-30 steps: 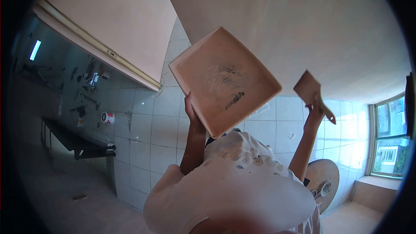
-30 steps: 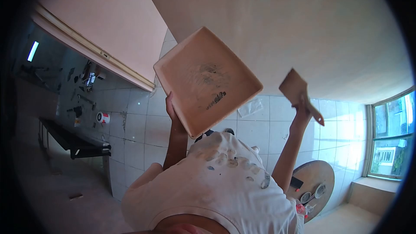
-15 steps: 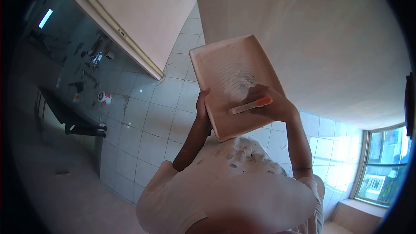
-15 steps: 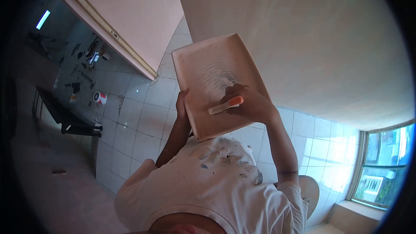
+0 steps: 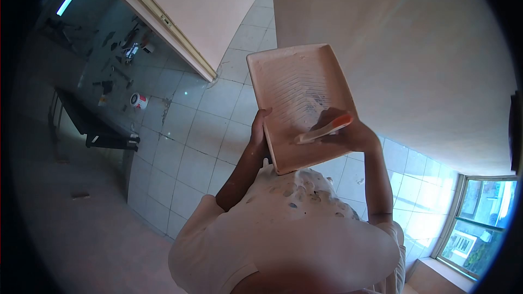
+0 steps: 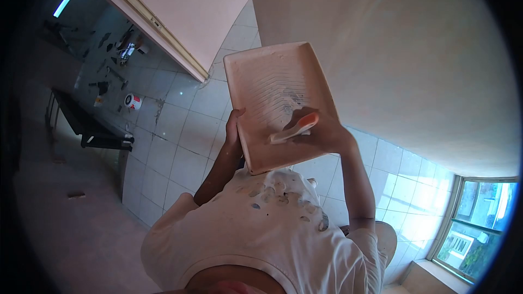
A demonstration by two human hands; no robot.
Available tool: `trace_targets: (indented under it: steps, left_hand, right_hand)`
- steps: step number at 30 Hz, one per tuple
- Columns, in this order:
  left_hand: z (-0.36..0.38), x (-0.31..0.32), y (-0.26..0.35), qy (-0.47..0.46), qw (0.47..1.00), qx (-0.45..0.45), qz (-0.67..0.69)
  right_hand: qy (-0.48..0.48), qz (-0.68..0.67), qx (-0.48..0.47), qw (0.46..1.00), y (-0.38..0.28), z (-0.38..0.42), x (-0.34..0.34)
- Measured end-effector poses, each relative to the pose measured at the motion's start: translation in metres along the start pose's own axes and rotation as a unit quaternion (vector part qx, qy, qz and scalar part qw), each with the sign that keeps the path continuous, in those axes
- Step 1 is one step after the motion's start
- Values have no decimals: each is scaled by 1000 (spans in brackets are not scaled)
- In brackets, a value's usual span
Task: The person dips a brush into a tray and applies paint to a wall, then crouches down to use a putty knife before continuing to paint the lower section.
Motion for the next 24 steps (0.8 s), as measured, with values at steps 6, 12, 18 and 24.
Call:
trace_targets:
  steps: [6, 12, 18, 24]
  left_hand:
    - [9, -22, 8, 3, 1000, 17, -3]
    - [-28, -86, -4, -24, 999, 30, 21]
    - [-13, -54, 30, -41, 997, 51, -50]
    - [-35, -82, 62, -73, 996, 42, -42]
  right_hand:
    - [208, -163, -111, 958, -36, 21, -73]
    - [198, -42, -14, 979, 27, 13, -22]
    - [212, -261, -27, 941, 32, 3, -17]
    - [202, -122, 1, 972, 21, -21, 12]
Point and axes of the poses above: each hand's wrist, its own z-axis away from the middle knuckle, its own x-axis out of the palm, y = z × x, the point moved 8 cm from there along -z, towards the middle knuckle, and after that the axes turned 1 degree about -z, right-handed, at the moved point
